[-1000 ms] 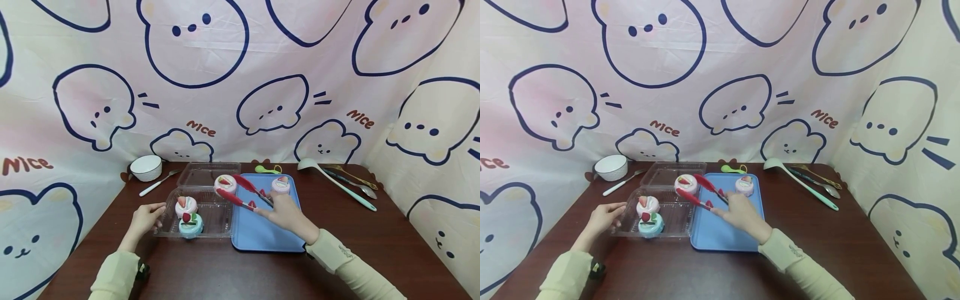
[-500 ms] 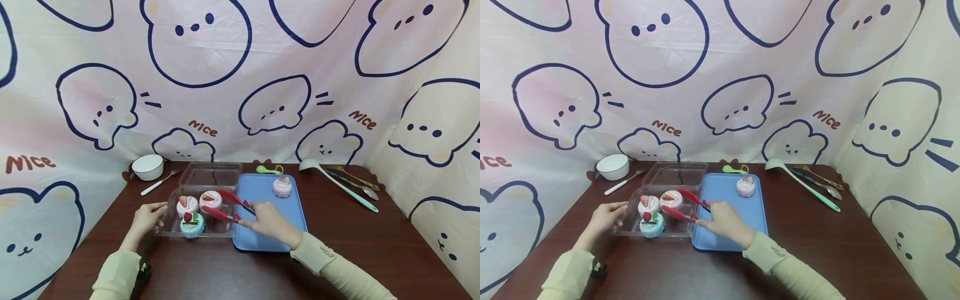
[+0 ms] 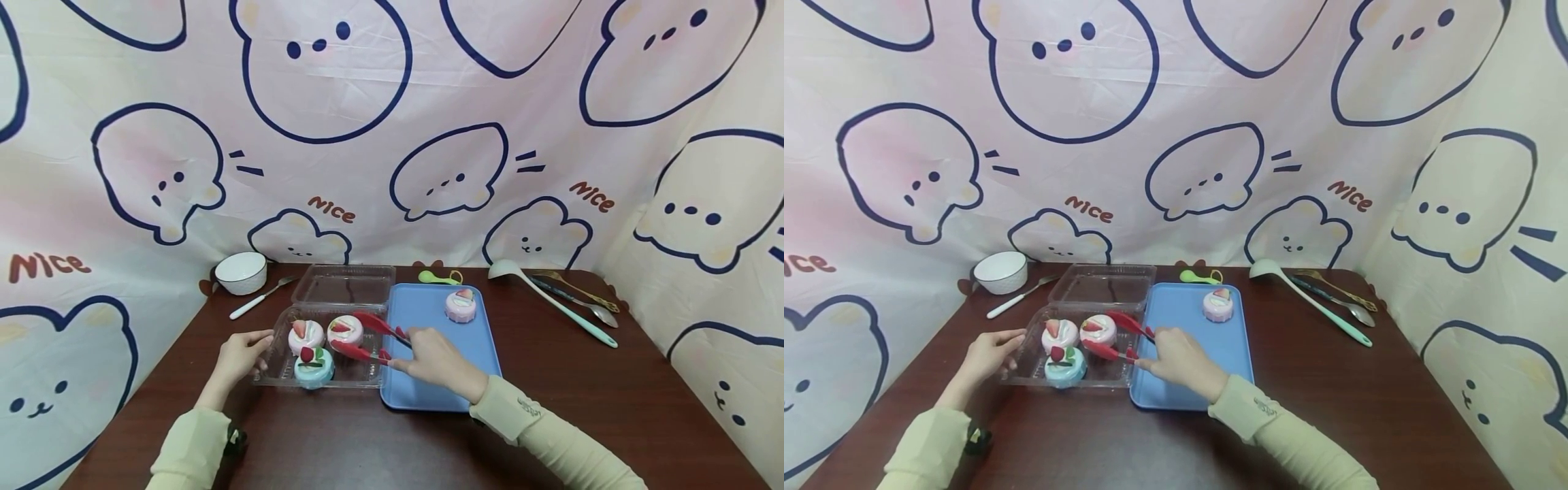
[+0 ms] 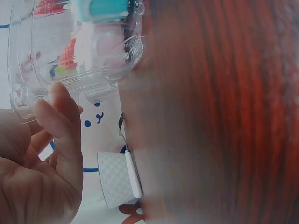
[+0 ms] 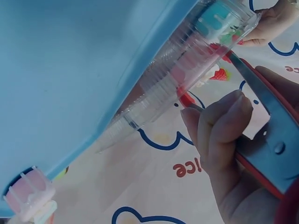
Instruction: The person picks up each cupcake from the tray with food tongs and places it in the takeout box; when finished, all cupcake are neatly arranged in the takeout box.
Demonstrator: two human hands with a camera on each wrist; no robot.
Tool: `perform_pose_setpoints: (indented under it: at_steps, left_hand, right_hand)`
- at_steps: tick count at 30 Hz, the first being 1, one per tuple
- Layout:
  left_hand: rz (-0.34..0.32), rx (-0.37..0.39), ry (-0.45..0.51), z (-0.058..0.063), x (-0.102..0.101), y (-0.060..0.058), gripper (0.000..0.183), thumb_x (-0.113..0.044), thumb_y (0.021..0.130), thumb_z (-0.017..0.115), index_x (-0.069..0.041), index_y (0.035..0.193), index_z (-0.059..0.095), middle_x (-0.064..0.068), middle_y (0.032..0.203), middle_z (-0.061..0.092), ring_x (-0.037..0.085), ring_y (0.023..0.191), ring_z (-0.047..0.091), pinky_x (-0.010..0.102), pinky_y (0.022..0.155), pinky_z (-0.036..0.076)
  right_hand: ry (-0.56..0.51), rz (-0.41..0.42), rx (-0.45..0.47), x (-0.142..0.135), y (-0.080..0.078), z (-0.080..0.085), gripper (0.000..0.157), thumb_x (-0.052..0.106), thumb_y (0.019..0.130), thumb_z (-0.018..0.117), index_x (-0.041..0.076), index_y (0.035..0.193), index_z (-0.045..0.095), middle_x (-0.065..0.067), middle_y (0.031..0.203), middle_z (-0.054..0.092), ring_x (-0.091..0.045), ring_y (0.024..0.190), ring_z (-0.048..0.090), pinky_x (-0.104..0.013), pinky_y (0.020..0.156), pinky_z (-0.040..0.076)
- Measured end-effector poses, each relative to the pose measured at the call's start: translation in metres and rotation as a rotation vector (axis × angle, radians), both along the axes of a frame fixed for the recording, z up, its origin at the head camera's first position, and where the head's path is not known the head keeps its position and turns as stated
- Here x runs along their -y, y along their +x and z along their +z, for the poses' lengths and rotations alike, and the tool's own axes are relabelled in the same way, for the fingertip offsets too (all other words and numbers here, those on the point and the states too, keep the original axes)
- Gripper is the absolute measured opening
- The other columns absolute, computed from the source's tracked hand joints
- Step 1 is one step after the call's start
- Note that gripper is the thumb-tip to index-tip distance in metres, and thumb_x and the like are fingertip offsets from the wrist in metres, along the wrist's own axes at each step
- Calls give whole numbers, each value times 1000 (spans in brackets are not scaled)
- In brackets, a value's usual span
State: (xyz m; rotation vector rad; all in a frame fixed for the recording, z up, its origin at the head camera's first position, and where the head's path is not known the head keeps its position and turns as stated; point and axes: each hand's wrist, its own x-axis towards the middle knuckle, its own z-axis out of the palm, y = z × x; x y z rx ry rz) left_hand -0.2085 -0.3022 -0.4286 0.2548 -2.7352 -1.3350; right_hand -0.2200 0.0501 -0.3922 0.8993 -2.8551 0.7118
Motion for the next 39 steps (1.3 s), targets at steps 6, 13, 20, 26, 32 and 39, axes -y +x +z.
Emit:
perform_pose_setpoints:
  at_steps: [6,13,20,26,32,39]
  left_hand:
    - [2,4,1,1,-1,1,40,-22,93,51,3,124,52,18,92,60,14,51,55,28,47,48]
    - [2,2,-3,0,-1,-1,39,-22,93,51,2,124,53,16,90,60,14,50,55,28,47,48]
    - [6,0,-2,1,-2,-1,39,-20,93,51,3,125,52,16,90,60,14,50,56,28,47,48]
    - [2,-1,-5,1,-2,0,39,-20,94,50,3,125,52,18,92,61,14,51,56,28,47,49]
    - [6,-5,3,1,0,-1,39,-21,93,51,3,124,52,16,90,61,14,51,56,28,47,48]
    - [12,7,9,0,-1,0,40,-22,93,51,3,124,52,17,91,60,14,51,56,28,48,49]
  right_hand:
    - [34,16,14,5,0,4,36,41,75,71,8,81,58,2,50,43,-9,37,40,-20,34,31]
    - [59,7,25,10,-3,3,37,42,75,71,8,76,57,1,49,42,-9,36,39,-20,34,29]
    - [75,-8,76,16,-5,6,38,42,75,71,6,79,59,0,49,44,-10,36,41,-20,34,29]
    - [87,7,71,20,-8,4,37,42,75,71,6,77,59,0,48,42,-10,35,39,-18,33,27]
    - [70,6,86,21,-10,4,41,42,75,71,3,82,61,0,49,44,-11,35,41,-18,32,27]
    - [54,-2,84,19,-11,2,43,43,75,71,2,84,60,0,50,44,-10,37,40,-20,33,28]
